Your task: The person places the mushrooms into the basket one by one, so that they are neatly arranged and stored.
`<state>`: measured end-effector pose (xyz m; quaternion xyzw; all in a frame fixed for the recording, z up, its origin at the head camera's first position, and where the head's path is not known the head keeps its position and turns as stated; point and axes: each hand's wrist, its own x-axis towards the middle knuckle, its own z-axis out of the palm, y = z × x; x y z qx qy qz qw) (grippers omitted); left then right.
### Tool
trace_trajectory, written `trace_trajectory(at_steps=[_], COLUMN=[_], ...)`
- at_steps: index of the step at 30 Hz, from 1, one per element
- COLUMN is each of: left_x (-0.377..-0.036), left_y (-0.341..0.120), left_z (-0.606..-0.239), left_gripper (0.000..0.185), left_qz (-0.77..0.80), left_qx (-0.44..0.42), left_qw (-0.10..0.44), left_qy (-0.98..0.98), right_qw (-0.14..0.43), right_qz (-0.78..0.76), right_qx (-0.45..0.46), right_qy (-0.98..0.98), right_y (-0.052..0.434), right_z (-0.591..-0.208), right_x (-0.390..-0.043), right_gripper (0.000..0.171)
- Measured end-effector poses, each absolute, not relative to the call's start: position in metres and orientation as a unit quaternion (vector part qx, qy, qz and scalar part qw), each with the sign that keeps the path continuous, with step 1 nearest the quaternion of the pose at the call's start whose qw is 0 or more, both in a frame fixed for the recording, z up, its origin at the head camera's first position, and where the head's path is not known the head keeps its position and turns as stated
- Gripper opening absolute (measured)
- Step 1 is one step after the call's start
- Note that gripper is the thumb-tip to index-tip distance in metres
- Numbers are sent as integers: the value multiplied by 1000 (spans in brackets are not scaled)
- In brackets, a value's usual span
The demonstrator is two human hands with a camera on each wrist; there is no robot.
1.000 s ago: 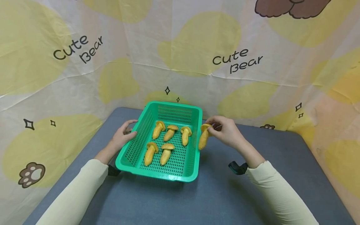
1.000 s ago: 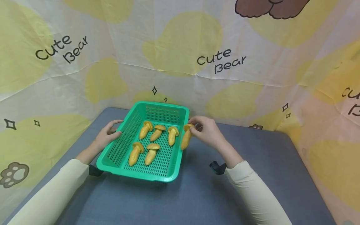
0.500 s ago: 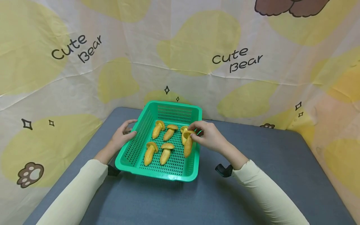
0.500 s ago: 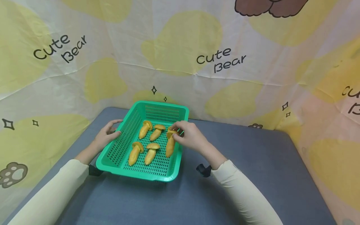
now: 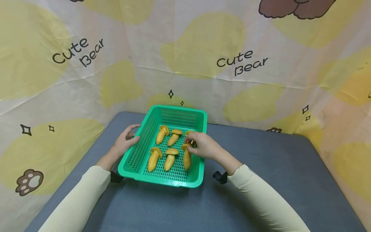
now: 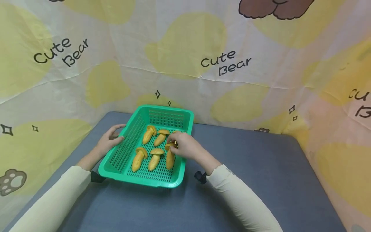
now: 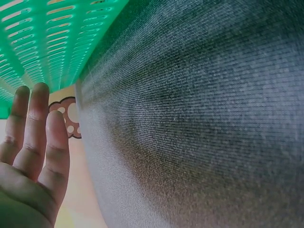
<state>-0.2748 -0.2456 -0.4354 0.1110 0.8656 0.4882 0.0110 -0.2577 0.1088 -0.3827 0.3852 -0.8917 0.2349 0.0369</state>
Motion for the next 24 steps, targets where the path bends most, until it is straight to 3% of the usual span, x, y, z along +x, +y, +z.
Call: trace_trajectory(at_steps=[16,24], left_x=[-274,-275], left_y=[-244,-243], left_z=[-436,-437], left_gripper=[57,57], left_qz=[492,492], left_qx=[111,112], left_qw=[6,6], left_qy=[864,863], right_qw=[-22,-16], right_qz=[190,113], right_qx=[348,326], right_qy=[-918,-939], right_y=[92,83], right_z=[-394,-398], right_x=[-265,-264], right_gripper=[13,11])
